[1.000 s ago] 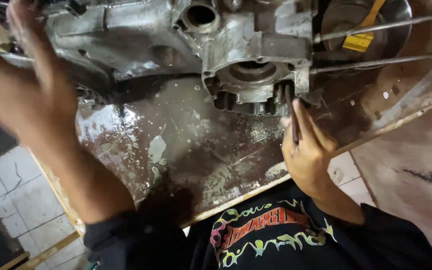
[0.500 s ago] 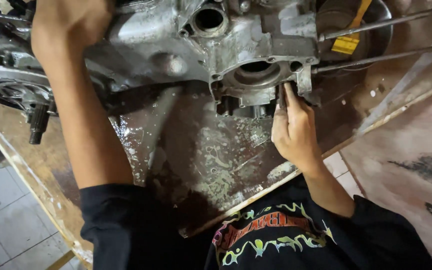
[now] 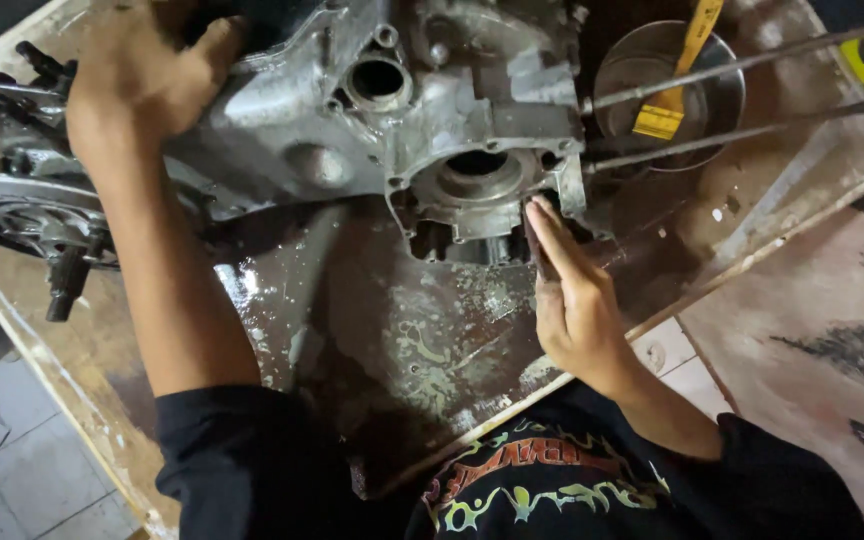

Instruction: Cleaning and preparing a motorcycle engine crankcase using a brush and cloth.

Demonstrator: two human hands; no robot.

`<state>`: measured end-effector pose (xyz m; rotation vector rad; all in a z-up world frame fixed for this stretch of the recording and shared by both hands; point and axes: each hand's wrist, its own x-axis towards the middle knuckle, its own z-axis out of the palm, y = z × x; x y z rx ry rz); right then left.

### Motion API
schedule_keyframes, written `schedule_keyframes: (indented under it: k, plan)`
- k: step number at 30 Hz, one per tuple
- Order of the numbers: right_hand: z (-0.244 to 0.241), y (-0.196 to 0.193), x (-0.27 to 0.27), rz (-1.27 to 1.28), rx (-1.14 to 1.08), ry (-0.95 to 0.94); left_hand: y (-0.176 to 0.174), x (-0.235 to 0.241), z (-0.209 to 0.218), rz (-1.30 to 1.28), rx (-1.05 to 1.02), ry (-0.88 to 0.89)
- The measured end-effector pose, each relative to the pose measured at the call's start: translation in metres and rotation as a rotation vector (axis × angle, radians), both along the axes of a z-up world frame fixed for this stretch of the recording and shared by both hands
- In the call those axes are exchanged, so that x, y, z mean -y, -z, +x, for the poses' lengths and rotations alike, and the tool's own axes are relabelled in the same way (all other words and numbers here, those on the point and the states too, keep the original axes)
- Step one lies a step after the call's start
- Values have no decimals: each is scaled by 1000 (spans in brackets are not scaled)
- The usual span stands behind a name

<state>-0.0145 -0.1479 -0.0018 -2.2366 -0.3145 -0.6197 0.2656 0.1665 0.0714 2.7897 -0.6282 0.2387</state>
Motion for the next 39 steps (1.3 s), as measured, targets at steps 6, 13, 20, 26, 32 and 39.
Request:
schedule_keyframes:
  k: [6, 13, 20, 26, 32, 39]
  plan:
    - [4, 21, -3, 169, -107, 51, 1, 1, 2, -37, -24, 89]
    - [18, 8, 1, 54, -751, 210, -19, 11, -5, -68, -100, 80]
    - [2, -5, -1, -101, -7, 71, 0, -4, 3, -72, -63, 96]
    - [6, 19, -4, 106, -291, 105, -8, 1, 1, -59, -76, 61]
    - [15, 33, 1, 86, -378, 197, 69, -54, 29, -161, 153, 212]
    - [3, 13, 2, -37, -13, 28, -8, 4, -1, -88, -57, 41]
